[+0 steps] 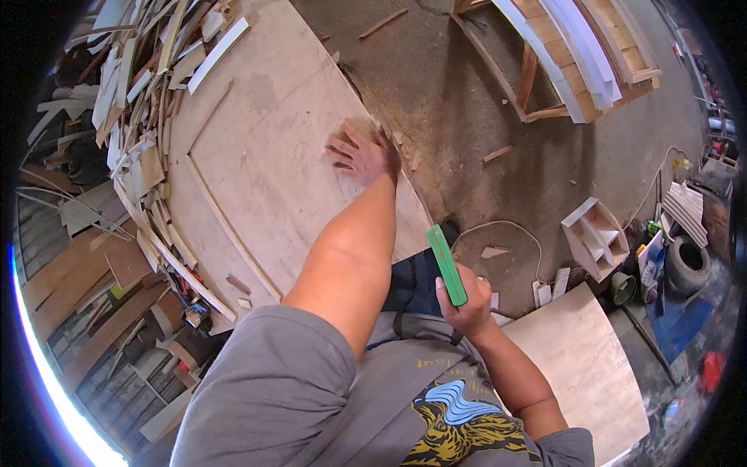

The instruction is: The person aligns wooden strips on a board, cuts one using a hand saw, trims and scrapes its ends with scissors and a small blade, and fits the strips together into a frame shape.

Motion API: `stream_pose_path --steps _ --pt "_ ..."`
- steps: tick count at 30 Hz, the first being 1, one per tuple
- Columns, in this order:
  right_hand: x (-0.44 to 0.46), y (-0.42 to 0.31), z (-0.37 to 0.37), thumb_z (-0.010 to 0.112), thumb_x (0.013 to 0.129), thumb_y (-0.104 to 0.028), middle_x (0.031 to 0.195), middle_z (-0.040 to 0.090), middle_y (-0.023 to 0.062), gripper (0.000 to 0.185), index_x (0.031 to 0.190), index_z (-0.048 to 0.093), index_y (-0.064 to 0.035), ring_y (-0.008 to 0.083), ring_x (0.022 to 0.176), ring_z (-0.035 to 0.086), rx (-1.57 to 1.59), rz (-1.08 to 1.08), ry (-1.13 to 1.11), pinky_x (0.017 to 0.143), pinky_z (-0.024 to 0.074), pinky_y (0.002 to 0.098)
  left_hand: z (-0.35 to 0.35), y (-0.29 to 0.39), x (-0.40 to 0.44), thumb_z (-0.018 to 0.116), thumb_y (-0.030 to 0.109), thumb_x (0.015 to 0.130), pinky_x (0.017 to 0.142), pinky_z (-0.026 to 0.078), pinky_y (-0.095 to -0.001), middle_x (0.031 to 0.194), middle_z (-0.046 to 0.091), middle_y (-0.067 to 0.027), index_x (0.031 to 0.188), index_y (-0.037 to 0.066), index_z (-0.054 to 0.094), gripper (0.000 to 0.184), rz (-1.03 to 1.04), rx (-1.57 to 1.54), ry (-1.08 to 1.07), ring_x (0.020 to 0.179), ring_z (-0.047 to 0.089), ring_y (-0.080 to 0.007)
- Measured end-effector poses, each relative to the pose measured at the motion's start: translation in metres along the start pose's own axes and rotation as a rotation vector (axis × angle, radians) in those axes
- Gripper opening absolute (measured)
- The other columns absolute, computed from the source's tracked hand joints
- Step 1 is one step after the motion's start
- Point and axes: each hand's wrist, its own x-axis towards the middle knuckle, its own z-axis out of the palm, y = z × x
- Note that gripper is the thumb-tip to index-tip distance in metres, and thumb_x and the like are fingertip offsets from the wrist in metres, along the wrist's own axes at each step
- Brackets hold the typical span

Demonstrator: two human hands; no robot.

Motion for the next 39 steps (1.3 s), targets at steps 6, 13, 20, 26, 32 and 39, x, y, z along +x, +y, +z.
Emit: stream_pose_path --steps 6,13,20,26,32,39 --pt "0.006 0.001 0.002 0.076 0.088 -0.006 0.099 0.072 0.0192 0.028 0.111 0.065 0.0053 0.0347 0.076 0.074 0.049 0.039 0.050 0.066 0.0592 0.0398 0.007 -0.002 -0.001 0.044 0.063 0.103 0.124 0.004 -0.0676 0.172 0.004 -0.0288 0.168 0.016 0.012 0.087 0.029 -0.011 0.047 0.158 -0.005 -0.0490" --pt "0.011 0.003 -0.002 0.076 0.088 -0.007 0.099 0.073 0.0187 0.028 0.111 0.066 0.0048 0.0345 0.074 0.074 0.006 0.003 0.034 0.065 0.0591 0.0399 -0.003 0.001 -0.001 0.042 0.063 0.103 0.124 0.002 -0.0668 0.172 0.001 -0.0281 0.168 0.016 0.011 0.087 0.004 -0.014 -0.011 0.158 -0.007 -0.0488" --pt "0.017 -0.005 -0.004 0.076 0.089 -0.008 0.099 0.073 0.0187 0.028 0.113 0.067 0.0044 0.0340 0.075 0.075 0.033 0.059 0.041 0.066 0.0593 0.0394 0.017 -0.007 0.004 0.041 0.073 0.099 0.122 0.008 -0.0691 0.171 0.005 -0.0295 0.167 0.018 0.017 0.091 0.036 -0.013 0.110 0.158 0.001 -0.0495" --pt "0.018 -0.011 -0.013 0.075 0.089 -0.008 0.097 0.073 0.0195 0.028 0.113 0.067 0.0041 0.0339 0.075 0.075 0.033 0.083 0.036 0.065 0.0588 0.0395 0.001 0.000 0.000 0.040 0.066 0.102 0.124 0.000 -0.0662 0.172 -0.002 -0.0272 0.168 0.016 0.010 0.088 0.005 0.003 -0.002 0.159 -0.008 -0.0479" --pt "0.025 -0.014 -0.017 0.075 0.088 -0.005 0.095 0.073 0.0196 0.026 0.111 0.068 0.0043 0.0331 0.074 0.074 0.064 0.132 0.004 0.065 0.0586 0.0379 0.001 0.000 0.000 0.042 0.065 0.102 0.124 0.002 -0.0672 0.172 0.000 -0.0282 0.168 0.016 0.011 0.088 0.019 -0.029 0.018 0.158 -0.006 -0.0490" --pt "0.021 -0.011 -0.019 0.076 0.087 -0.003 0.094 0.073 0.0206 0.029 0.112 0.066 0.0067 0.0331 0.073 0.074 0.064 0.027 -0.002 0.064 0.0585 0.0382 0.018 -0.007 0.008 0.049 0.066 0.099 0.123 0.006 -0.0691 0.171 0.008 -0.0286 0.168 0.018 0.015 0.090 0.032 0.041 0.097 0.158 0.001 -0.0496"
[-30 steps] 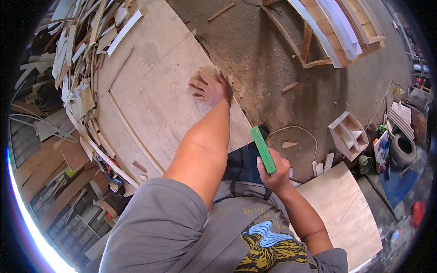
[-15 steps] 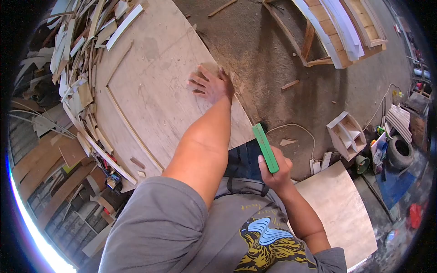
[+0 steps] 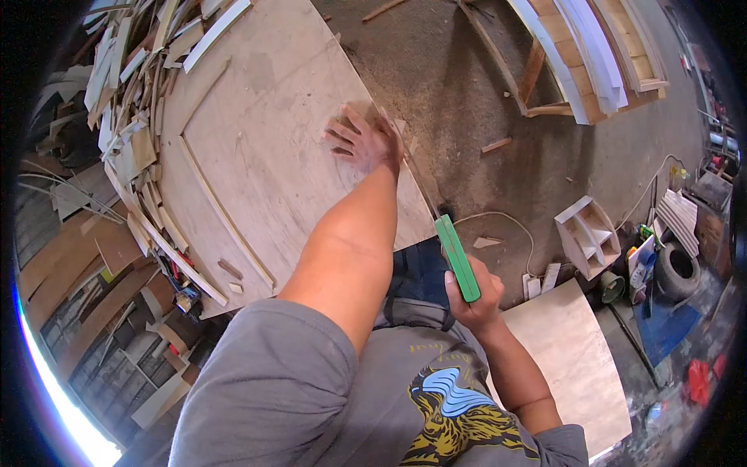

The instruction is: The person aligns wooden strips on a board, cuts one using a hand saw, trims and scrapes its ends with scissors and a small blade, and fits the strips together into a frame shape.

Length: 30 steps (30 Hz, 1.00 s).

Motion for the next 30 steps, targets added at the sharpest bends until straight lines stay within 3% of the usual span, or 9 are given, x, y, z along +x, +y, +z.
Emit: stream_pose_path --steps 11,17,20,23,30 --pt "0.001 0.004 0.004 0.075 0.088 -0.004 0.097 0.073 0.0217 0.029 0.113 0.066 0.0061 0.0336 0.076 0.075 -0.010 0.065 -0.013 0.066 0.0592 0.0390 -0.010 0.005 -0.004 0.043 0.066 0.101 0.123 0.004 -0.0688 0.171 0.003 -0.0283 0.168 0.016 0.014 0.088 -0.009 -0.032 -0.024 0.158 -0.005 -0.0498" --pt "0.006 -0.004 0.002 0.074 0.088 -0.004 0.097 0.073 0.0206 0.028 0.113 0.067 0.0051 0.0337 0.076 0.075 0.000 0.072 -0.015 0.065 0.0585 0.0386 0.005 -0.002 -0.002 0.047 0.068 0.099 0.122 0.007 -0.0708 0.171 0.009 -0.0282 0.167 0.018 0.019 0.089 0.023 -0.039 0.068 0.158 0.002 -0.0505" --pt "0.008 -0.005 -0.006 0.075 0.088 -0.004 0.097 0.073 0.0200 0.028 0.113 0.067 0.0051 0.0337 0.075 0.074 -0.014 0.081 -0.040 0.065 0.0583 0.0382 -0.001 0.001 -0.005 0.048 0.066 0.099 0.122 0.006 -0.0710 0.171 0.009 -0.0294 0.167 0.018 0.018 0.089 0.012 -0.038 0.053 0.158 0.001 -0.0508" --pt "0.016 -0.003 -0.004 0.074 0.088 -0.005 0.097 0.073 0.0203 0.028 0.113 0.068 0.0051 0.0339 0.074 0.074 -0.031 0.129 -0.081 0.065 0.0583 0.0386 -0.010 0.003 -0.004 0.045 0.064 0.101 0.123 0.003 -0.0684 0.171 0.000 -0.0284 0.168 0.016 0.011 0.089 -0.002 -0.066 -0.053 0.158 -0.008 -0.0494" --pt "0.024 0.001 0.003 0.073 0.090 -0.006 0.095 0.073 0.0204 0.025 0.112 0.068 0.0041 0.0322 0.073 0.075 -0.010 0.085 -0.041 0.063 0.0584 0.0388 -0.016 0.004 -0.006 0.047 0.060 0.102 0.123 0.003 -0.0684 0.171 -0.001 -0.0286 0.168 0.015 0.011 0.088 -0.009 -0.055 -0.074 0.158 -0.007 -0.0498"
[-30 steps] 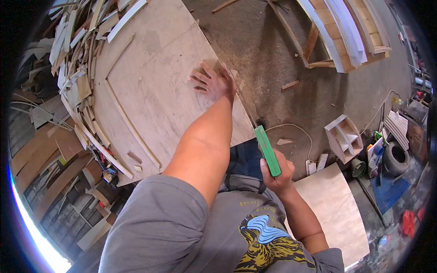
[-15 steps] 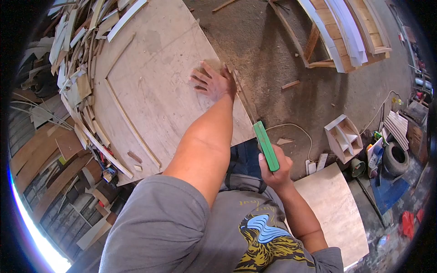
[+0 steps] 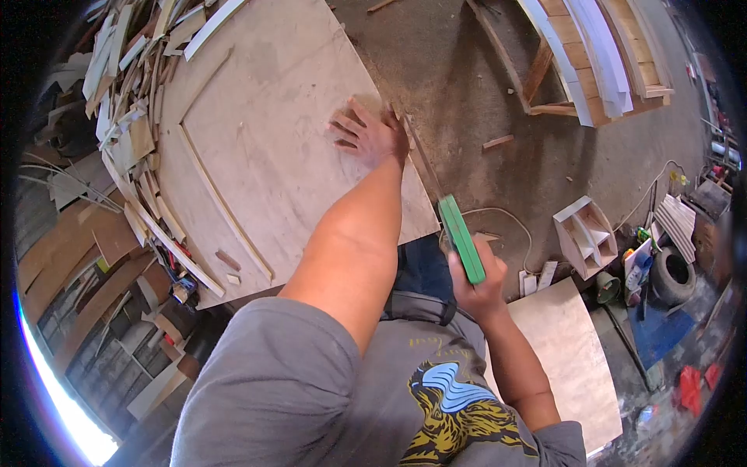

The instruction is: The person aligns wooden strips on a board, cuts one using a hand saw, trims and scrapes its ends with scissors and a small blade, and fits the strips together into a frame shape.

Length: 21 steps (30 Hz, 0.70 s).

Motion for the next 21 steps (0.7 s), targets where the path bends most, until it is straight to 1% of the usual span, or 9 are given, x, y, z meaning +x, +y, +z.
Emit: stream_pose_path --steps 3,6,8,10,13,16,17,20,21 --pt "0.015 0.000 0.007 0.074 0.090 -0.008 0.092 0.074 0.0185 0.025 0.111 0.068 0.0041 0.0314 0.073 0.076 -0.032 0.071 -0.043 0.064 0.0591 0.0375 -0.001 0.003 0.002 0.048 0.059 0.102 0.123 0.002 -0.0682 0.171 -0.001 -0.0291 0.168 0.015 0.010 0.087 0.009 0.009 0.004 0.158 -0.008 -0.0499" --pt "0.003 -0.003 -0.003 0.075 0.089 -0.008 0.087 0.073 0.0180 0.026 0.112 0.068 0.0024 0.0319 0.068 0.074 -0.015 0.022 -0.003 0.061 0.0576 0.0382 -0.005 0.004 0.002 0.048 0.058 0.102 0.123 0.002 -0.0684 0.171 -0.001 -0.0291 0.168 0.016 0.010 0.087 -0.002 0.010 -0.025 0.158 -0.009 -0.0498" --pt "0.009 -0.002 0.002 0.075 0.090 -0.009 0.087 0.073 0.0179 0.026 0.112 0.067 0.0021 0.0313 0.068 0.074 -0.006 0.028 -0.018 0.061 0.0573 0.0374 -0.012 0.006 -0.001 0.049 0.057 0.102 0.123 0.002 -0.0685 0.171 -0.001 -0.0287 0.168 0.015 0.011 0.086 -0.012 -0.021 -0.056 0.158 -0.010 -0.0496" --pt "0.025 0.005 0.015 0.074 0.090 -0.008 0.088 0.073 0.0178 0.025 0.111 0.068 0.0026 0.0300 0.069 0.074 -0.015 0.053 -0.035 0.063 0.0580 0.0361 -0.005 0.003 -0.001 0.047 0.058 0.103 0.123 0.001 -0.0685 0.171 -0.002 -0.0284 0.168 0.015 0.011 0.086 -0.001 -0.021 -0.031 0.158 -0.011 -0.0493" --pt "0.028 0.006 0.019 0.073 0.091 -0.007 0.087 0.073 0.0173 0.019 0.106 0.068 0.0023 0.0300 0.070 0.075 0.039 0.095 -0.017 0.063 0.0581 0.0354 -0.002 0.002 0.002 0.046 0.058 0.103 0.123 0.001 -0.0681 0.171 -0.002 -0.0281 0.168 0.015 0.012 0.085 0.006 -0.031 0.001 0.158 -0.012 -0.0489" --pt "0.015 -0.004 0.007 0.073 0.092 -0.008 0.080 0.070 0.0176 0.014 0.101 0.066 0.0003 0.0315 0.066 0.073 0.006 0.007 0.045 0.060 0.0557 0.0375 -0.004 0.006 0.002 0.046 0.058 0.103 0.123 0.001 -0.0679 0.171 -0.003 -0.0280 0.168 0.015 0.012 0.085 -0.009 -0.019 -0.015 0.158 -0.011 -0.0488" --pt "0.015 -0.002 0.010 0.074 0.092 -0.009 0.077 0.068 0.0170 0.013 0.098 0.065 -0.0013 0.0329 0.065 0.072 0.045 0.043 0.052 0.058 0.0545 0.0385 -0.005 0.005 0.001 0.046 0.058 0.103 0.123 0.002 -0.0678 0.171 -0.003 -0.0280 0.168 0.015 0.012 0.084 -0.021 -0.011 -0.027 0.158 -0.011 -0.0487" --pt "0.038 0.007 0.029 0.073 0.092 -0.009 0.077 0.069 0.0155 0.012 0.098 0.065 -0.0016 0.0327 0.066 0.073 0.020 0.080 -0.013 0.060 0.0558 0.0375 -0.002 0.003 0.000 0.046 0.058 0.103 0.123 0.002 -0.0679 0.171 -0.002 -0.0283 0.168 0.015 0.012 0.085 0.004 0.001 0.000 0.158 -0.009 -0.0492" --pt "0.038 0.007 0.034 0.073 0.092 -0.009 0.076 0.069 0.0154 0.012 0.097 0.065 -0.0021 0.0342 0.067 0.072 0.002 0.081 -0.020 0.060 0.0558 0.0385 -0.002 0.004 0.001 0.046 0.058 0.103 0.123 0.003 -0.0680 0.171 -0.001 -0.0286 0.168 0.015 0.012 0.085 0.002 -0.001 -0.001 0.158 -0.009 -0.0493"
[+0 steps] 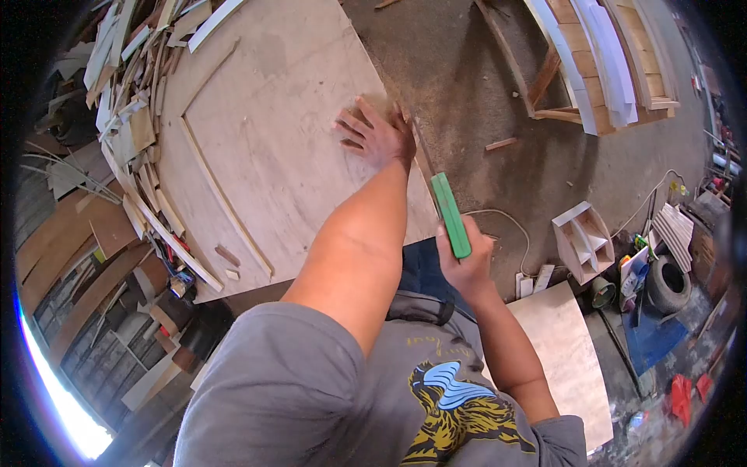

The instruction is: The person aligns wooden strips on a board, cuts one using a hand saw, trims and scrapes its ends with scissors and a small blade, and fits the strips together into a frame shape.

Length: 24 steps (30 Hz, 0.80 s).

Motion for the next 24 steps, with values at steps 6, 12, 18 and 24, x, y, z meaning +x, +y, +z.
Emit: stream_pose_path --steps 6,12,18,24 --pt "-0.006 -0.006 -0.009 0.073 0.092 -0.009 0.071 0.063 0.0184 0.014 0.093 0.061 -0.0022 0.0398 0.061 0.067 -0.006 -0.071 0.004 0.055 0.0530 0.0429 0.003 -0.003 0.001 0.048 0.059 0.102 0.123 0.003 -0.0687 0.171 0.000 -0.0294 0.168 0.015 0.012 0.087 0.006 -0.009 0.012 0.158 -0.007 -0.0505" --pt "0.003 -0.014 -0.009 0.074 0.092 -0.010 0.070 0.062 0.0187 0.017 0.088 0.060 -0.0027 0.0404 0.062 0.067 0.016 -0.027 0.008 0.055 0.0518 0.0430 -0.003 0.001 0.002 0.049 0.059 0.102 0.123 0.003 -0.0684 0.170 0.001 -0.0297 0.168 0.015 0.012 0.087 -0.008 0.003 -0.017 0.157 -0.007 -0.0508" --pt "0.035 0.011 0.015 0.075 0.091 -0.011 0.070 0.064 0.0203 0.016 0.087 0.063 -0.0029 0.0396 0.064 0.069 -0.008 0.036 -0.035 0.058 0.0540 0.0436 0.001 -0.002 -0.001 0.051 0.057 0.102 0.123 0.003 -0.0683 0.171 0.002 -0.0288 0.168 0.016 0.013 0.086 0.006 0.008 0.014 0.158 -0.007 -0.0501" --pt "0.009 0.000 -0.005 0.077 0.089 -0.011 0.069 0.062 0.0217 0.018 0.086 0.061 -0.0025 0.0423 0.063 0.067 0.009 -0.030 0.021 0.055 0.0510 0.0459 -0.002 0.003 0.003 0.052 0.056 0.101 0.124 0.004 -0.0674 0.171 0.002 -0.0279 0.168 0.017 0.013 0.087 -0.012 -0.015 0.003 0.158 -0.006 -0.0496"
